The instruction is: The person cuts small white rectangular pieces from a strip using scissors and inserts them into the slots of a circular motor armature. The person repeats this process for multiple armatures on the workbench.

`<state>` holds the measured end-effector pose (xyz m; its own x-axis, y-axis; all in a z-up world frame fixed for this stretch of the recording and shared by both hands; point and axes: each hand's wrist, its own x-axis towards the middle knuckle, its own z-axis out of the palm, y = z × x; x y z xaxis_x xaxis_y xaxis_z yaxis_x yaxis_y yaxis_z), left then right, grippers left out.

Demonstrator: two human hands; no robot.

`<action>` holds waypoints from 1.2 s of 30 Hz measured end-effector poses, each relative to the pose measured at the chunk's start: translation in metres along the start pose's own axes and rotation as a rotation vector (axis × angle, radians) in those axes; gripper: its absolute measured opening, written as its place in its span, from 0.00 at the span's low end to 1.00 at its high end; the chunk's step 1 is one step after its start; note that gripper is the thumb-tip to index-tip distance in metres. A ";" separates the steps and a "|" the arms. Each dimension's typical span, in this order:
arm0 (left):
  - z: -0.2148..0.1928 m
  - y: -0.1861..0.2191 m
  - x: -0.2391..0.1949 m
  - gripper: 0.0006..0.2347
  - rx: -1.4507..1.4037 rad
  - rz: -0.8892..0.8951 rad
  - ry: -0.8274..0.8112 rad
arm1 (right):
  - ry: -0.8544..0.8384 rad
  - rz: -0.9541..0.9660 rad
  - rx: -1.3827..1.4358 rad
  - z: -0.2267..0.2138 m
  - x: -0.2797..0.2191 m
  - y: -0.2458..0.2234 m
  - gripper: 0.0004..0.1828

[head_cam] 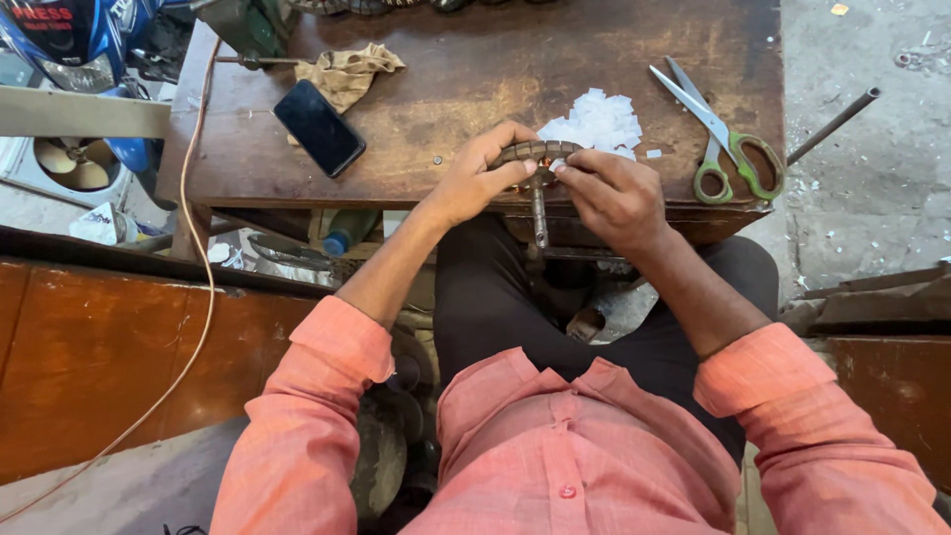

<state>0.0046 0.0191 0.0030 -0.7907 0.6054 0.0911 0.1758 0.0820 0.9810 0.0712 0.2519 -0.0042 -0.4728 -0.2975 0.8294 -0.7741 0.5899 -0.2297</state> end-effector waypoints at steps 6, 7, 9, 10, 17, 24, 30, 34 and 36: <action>0.001 -0.001 -0.003 0.07 0.140 0.022 0.038 | -0.030 0.070 0.074 -0.002 0.004 0.003 0.11; 0.003 -0.001 -0.003 0.07 0.154 0.022 0.062 | -0.025 0.118 0.105 -0.001 0.004 0.003 0.10; 0.007 -0.001 -0.001 0.07 0.201 0.067 0.108 | -0.014 0.212 0.163 0.000 0.003 0.004 0.10; 0.009 0.000 -0.001 0.08 0.234 0.109 0.131 | 0.005 0.236 0.184 0.001 0.003 0.003 0.10; 0.017 0.005 -0.001 0.09 0.418 0.152 0.189 | 0.047 0.295 0.166 0.006 0.001 0.002 0.10; 0.007 0.001 0.012 0.13 0.198 -0.103 0.084 | -0.059 0.273 0.039 0.004 0.013 0.011 0.07; -0.015 -0.031 0.033 0.16 -0.066 -0.064 0.081 | -0.162 0.261 0.151 0.004 0.025 0.033 0.06; -0.024 -0.045 0.044 0.14 -0.094 -0.031 0.194 | -0.210 0.345 0.186 0.008 0.027 0.046 0.06; -0.025 -0.047 0.045 0.14 -0.127 -0.008 0.121 | -0.233 0.331 0.154 0.009 0.024 0.053 0.07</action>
<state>-0.0539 0.0222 -0.0348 -0.8578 0.5050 0.0956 0.0997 -0.0190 0.9948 0.0154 0.2691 -0.0015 -0.7751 -0.2829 0.5649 -0.6100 0.5681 -0.5525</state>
